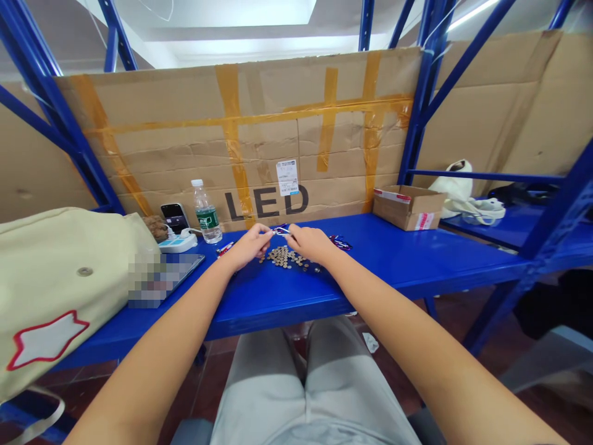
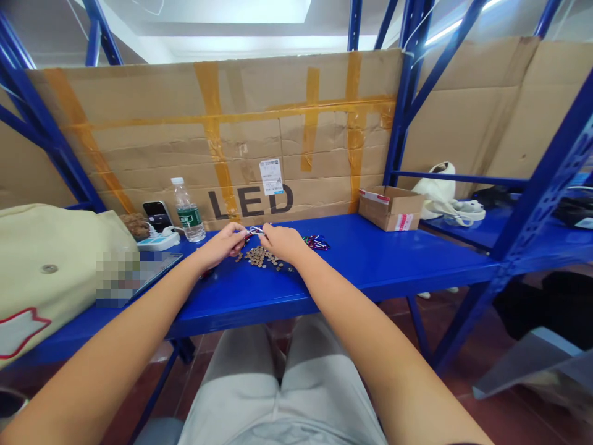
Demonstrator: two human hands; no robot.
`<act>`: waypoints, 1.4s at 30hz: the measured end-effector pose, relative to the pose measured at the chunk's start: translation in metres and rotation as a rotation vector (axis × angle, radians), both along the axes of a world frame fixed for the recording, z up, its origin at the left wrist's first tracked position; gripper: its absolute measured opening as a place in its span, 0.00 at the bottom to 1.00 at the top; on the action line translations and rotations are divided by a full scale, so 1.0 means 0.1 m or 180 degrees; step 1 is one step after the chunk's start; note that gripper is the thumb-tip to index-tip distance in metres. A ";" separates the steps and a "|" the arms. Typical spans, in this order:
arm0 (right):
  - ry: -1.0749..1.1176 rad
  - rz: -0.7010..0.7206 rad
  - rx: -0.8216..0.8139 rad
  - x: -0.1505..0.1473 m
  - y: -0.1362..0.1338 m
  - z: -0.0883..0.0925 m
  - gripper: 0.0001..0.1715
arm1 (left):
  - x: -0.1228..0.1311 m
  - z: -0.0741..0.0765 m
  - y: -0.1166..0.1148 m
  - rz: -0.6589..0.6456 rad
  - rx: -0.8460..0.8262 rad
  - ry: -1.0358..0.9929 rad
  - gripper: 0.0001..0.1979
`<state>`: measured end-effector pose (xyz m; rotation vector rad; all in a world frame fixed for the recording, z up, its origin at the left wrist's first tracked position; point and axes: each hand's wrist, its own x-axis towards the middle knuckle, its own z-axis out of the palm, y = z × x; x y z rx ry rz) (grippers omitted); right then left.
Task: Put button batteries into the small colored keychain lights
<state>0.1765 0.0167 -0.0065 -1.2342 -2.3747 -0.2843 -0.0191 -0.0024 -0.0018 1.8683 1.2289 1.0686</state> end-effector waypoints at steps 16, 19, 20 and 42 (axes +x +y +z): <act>0.1216 -0.0294 -0.0610 0.24 0.21 0.02 0.14 | -0.01 -0.06 1.20 0.1312 0.0376 0.1707 0.22; 0.1195 -0.0243 -0.0630 0.26 0.23 0.00 0.14 | -0.18 -0.01 1.15 0.1411 0.0713 0.1924 0.22; 0.1183 -0.0226 -0.0628 0.26 0.23 0.00 0.14 | -0.24 0.02 1.11 0.1450 0.0860 0.2076 0.20; -0.0061 0.0476 -0.1242 0.32 0.29 -0.09 0.11 | -0.23 0.12 0.24 0.0850 0.1259 0.1827 0.17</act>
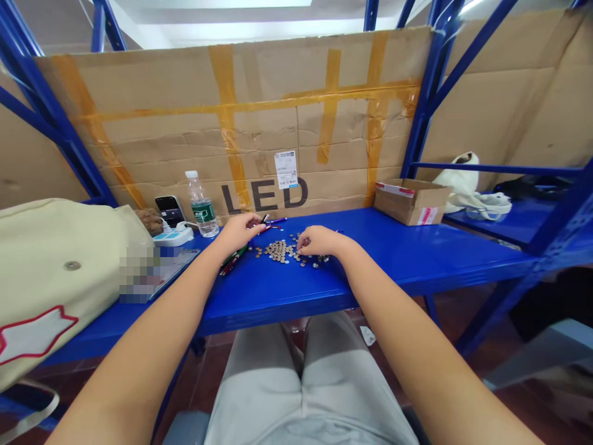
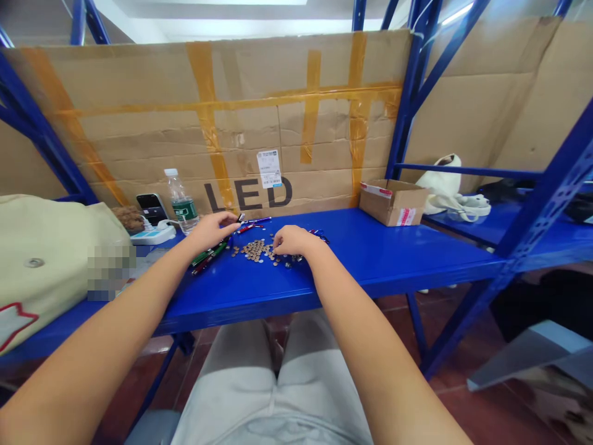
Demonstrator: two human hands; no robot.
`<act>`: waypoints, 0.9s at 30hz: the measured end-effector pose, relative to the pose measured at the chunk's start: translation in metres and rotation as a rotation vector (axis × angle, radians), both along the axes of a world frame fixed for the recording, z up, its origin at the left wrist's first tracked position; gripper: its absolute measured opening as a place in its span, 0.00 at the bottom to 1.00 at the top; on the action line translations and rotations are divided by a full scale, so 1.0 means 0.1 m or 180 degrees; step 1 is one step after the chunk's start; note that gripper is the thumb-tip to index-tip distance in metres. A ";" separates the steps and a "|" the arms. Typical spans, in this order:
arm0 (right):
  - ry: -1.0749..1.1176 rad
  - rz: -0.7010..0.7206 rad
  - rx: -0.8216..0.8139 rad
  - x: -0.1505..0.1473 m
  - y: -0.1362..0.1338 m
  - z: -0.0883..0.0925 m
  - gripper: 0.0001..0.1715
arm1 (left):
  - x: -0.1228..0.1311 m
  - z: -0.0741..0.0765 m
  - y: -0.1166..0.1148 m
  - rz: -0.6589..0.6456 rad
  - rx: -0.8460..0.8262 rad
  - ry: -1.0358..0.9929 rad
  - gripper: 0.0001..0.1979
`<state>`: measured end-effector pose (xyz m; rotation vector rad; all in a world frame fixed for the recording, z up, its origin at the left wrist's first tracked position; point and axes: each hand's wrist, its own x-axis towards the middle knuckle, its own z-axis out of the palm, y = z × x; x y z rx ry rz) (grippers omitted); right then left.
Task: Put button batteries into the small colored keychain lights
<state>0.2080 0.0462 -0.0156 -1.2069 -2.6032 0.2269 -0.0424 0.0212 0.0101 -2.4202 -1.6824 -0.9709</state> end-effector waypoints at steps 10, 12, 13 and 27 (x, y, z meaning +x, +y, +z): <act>-0.0098 -0.0113 -0.0280 0.02 -0.12 0.09 0.12 | 0.09 -0.14 -0.18 -0.0839 -0.0206 0.0235 0.14; -0.0083 -0.0156 -0.0322 0.03 -0.14 0.10 0.12 | 0.09 -0.15 -0.19 -0.0908 -0.0215 0.0328 0.13; -0.0082 -0.0168 -0.0342 0.04 -0.14 0.10 0.12 | 0.09 -0.15 -0.19 -0.0921 -0.0207 0.0351 0.13; 0.1415 0.0494 0.0319 -0.06 -0.22 0.13 0.11 | 0.15 -0.18 -0.24 -0.1046 -0.0292 0.0302 0.12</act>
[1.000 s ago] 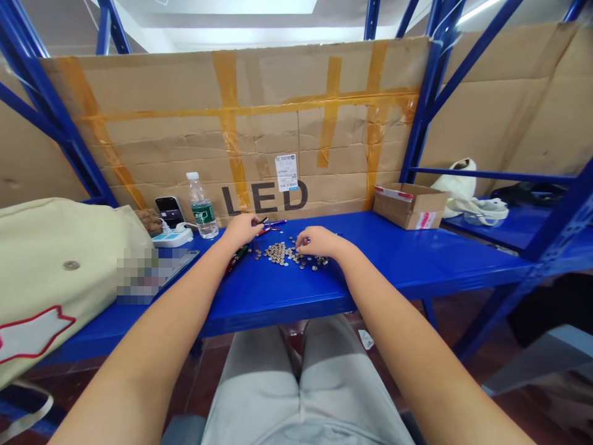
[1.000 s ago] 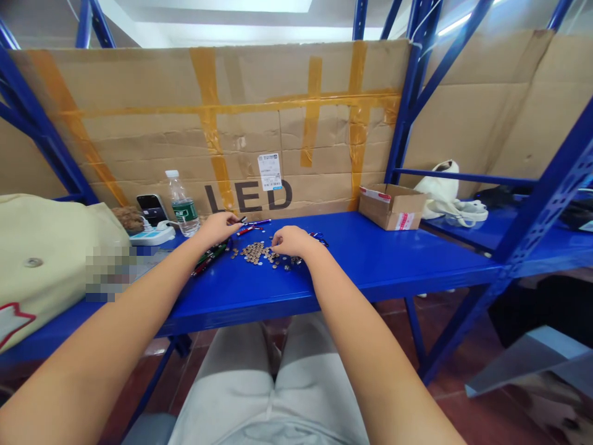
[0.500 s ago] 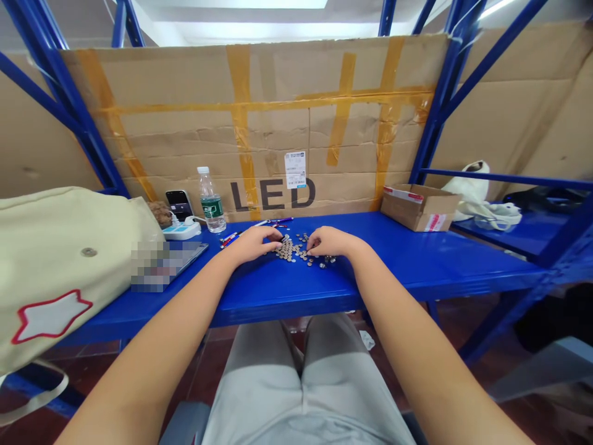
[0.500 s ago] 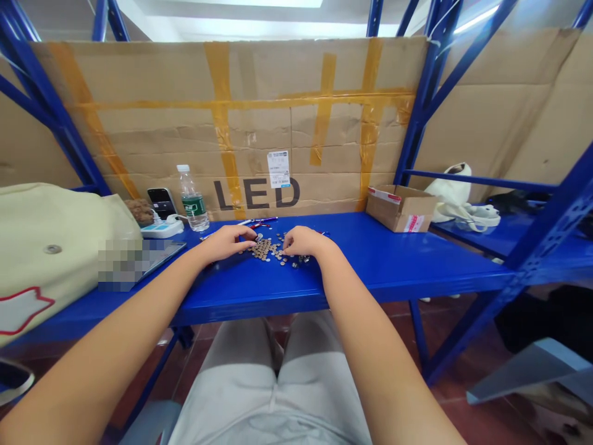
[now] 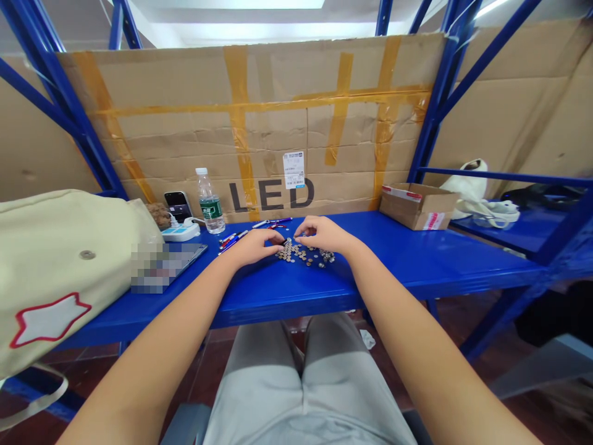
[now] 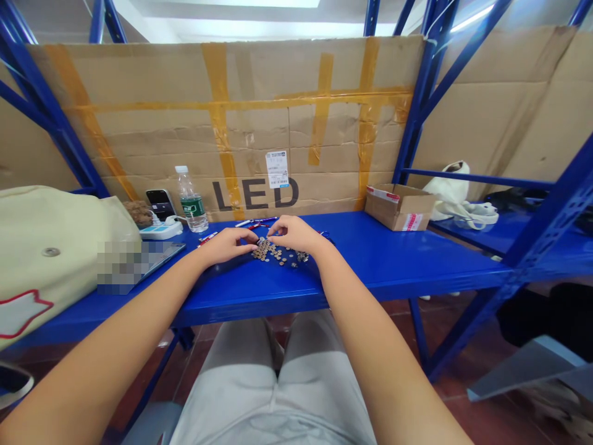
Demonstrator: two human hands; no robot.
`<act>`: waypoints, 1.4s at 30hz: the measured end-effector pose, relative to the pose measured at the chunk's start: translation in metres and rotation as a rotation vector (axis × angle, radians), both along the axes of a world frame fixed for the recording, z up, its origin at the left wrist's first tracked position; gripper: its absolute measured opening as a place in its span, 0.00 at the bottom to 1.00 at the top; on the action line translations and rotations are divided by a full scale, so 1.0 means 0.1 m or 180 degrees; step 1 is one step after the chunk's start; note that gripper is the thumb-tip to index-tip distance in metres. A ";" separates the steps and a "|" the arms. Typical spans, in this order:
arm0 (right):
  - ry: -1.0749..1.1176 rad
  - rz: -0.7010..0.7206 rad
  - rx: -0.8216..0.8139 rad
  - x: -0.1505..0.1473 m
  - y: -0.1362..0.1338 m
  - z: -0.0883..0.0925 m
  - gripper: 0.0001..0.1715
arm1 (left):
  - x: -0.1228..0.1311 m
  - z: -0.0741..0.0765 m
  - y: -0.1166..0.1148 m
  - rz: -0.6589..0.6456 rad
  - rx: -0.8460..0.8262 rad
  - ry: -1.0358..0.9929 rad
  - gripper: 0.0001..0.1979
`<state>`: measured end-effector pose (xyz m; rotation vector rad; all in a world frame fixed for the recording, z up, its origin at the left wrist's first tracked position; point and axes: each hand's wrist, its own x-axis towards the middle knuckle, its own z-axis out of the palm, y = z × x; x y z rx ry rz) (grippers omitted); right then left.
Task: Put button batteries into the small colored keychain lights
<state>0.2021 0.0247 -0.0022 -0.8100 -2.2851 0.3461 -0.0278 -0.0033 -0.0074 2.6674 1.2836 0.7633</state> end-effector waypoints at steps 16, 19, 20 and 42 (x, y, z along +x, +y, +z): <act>0.0385 0.0387 0.0196 -0.09 0.04 -0.08 0.12 | 0.03 0.02 -0.03 -0.0061 -0.0096 -0.0257 0.11; 0.0434 0.0358 0.0098 -0.08 0.02 -0.07 0.15 | 0.02 0.02 -0.02 -0.0042 -0.0051 -0.0241 0.11; 0.0460 0.0346 0.0045 -0.08 0.01 -0.07 0.15 | 0.01 0.02 -0.01 -0.0032 -0.0028 -0.0230 0.11; -0.0616 0.0026 0.1435 -0.16 -0.13 -0.03 0.16 | -0.05 0.01 0.04 0.0022 0.0645 -0.0022 0.10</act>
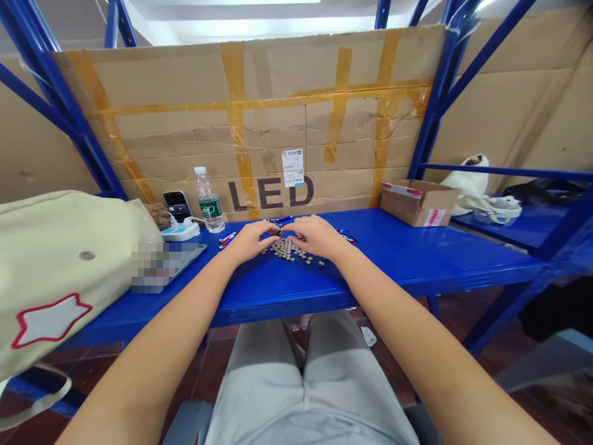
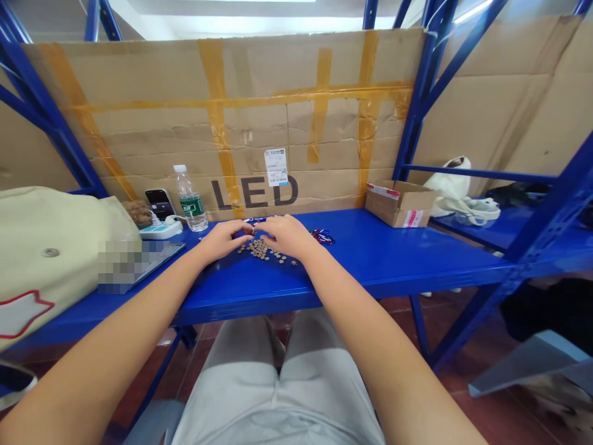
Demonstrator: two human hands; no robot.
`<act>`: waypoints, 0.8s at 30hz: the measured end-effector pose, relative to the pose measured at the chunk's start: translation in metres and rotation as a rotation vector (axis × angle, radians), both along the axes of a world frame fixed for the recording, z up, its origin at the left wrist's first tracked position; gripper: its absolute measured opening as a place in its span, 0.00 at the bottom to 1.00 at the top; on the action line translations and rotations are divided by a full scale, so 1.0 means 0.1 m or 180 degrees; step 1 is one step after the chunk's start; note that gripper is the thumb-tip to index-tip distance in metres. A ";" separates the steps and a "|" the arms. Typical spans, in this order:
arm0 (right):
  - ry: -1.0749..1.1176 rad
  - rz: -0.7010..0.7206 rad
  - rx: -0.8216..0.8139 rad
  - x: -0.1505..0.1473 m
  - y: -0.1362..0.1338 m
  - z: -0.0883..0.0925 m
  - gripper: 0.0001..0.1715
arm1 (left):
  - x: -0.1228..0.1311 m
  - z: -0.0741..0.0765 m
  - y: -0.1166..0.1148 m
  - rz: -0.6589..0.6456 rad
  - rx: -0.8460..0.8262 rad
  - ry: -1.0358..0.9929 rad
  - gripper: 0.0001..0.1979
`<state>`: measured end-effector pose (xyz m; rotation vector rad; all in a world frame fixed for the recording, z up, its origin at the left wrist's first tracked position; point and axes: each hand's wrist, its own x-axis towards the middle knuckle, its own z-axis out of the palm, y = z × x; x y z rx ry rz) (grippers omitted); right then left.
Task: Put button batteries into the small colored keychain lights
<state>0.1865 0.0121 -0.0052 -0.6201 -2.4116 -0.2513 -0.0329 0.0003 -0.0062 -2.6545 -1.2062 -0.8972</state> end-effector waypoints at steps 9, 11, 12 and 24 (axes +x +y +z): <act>0.0183 -0.0168 -0.0186 -0.02 0.00 -0.01 0.09 | 0.01 -0.01 0.01 0.0021 -0.0046 0.0039 0.12; 0.0445 -0.0171 -0.0307 0.01 0.01 -0.01 0.10 | 0.00 -0.01 0.01 0.0054 0.0001 -0.0005 0.11; 0.0553 -0.0167 -0.0355 0.03 0.02 -0.01 0.10 | 0.00 0.00 0.01 0.0057 0.0030 -0.0018 0.11; -0.0425 -0.0936 -0.1087 0.14 0.20 -0.08 0.11 | -0.03 -0.04 0.05 0.0234 -0.0230 0.0207 0.10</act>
